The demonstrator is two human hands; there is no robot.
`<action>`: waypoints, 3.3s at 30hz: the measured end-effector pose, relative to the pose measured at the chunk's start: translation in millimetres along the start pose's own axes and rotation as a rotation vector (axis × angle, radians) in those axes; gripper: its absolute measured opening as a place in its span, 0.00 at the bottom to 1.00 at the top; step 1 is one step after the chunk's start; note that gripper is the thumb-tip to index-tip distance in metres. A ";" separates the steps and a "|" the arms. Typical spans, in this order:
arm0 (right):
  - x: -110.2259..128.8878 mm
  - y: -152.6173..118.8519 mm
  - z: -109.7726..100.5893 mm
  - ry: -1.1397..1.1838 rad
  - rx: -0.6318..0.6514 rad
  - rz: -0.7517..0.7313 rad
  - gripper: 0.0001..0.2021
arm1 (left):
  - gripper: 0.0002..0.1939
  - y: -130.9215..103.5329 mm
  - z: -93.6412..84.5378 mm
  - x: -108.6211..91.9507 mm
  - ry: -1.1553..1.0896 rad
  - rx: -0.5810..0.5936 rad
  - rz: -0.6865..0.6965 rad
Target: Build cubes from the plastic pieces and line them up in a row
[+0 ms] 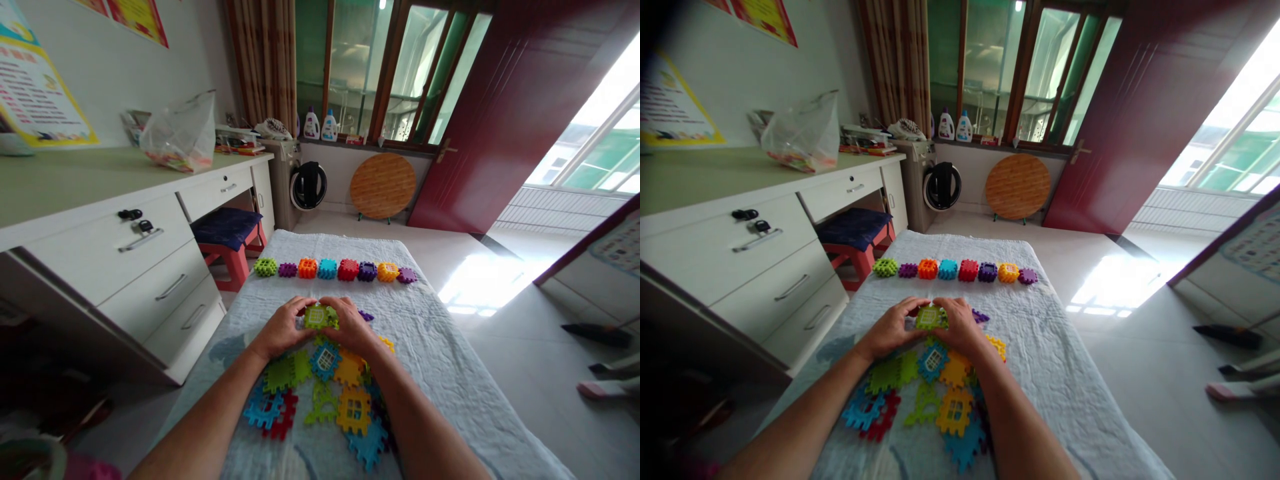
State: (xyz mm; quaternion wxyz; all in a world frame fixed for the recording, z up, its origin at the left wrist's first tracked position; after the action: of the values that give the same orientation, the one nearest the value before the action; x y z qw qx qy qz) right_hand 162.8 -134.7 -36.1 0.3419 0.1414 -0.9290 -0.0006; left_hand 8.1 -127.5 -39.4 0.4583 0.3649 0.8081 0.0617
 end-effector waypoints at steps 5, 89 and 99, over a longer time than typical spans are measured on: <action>-0.4 0.6 0.1 0.008 -0.001 -0.015 0.28 | 0.29 -0.3 -0.3 -0.5 0.018 -0.005 0.016; 5.8 -4.1 4.4 -0.024 -0.013 -0.093 0.29 | 0.28 -0.2 1.1 -5.8 0.159 0.076 0.058; 5.8 -3.7 2.9 -0.015 -0.037 -0.081 0.28 | 0.31 -1.7 4.9 -2.7 0.182 0.059 0.069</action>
State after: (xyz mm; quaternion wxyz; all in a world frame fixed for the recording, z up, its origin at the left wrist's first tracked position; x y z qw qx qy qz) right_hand 157.7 -140.0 -35.1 0.3371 0.1728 -0.9249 -0.0326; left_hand 11.9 -131.7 -41.1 0.3697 0.3988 0.8347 0.0864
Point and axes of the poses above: each hand's wrist, its own y-axis towards the middle knuckle, its own z-axis out of the palm, x = y × z, the point moved 5 cm from there along y, towards the middle knuckle, and after that the axes turned 14 degrees about z, right-handed, at the moved point
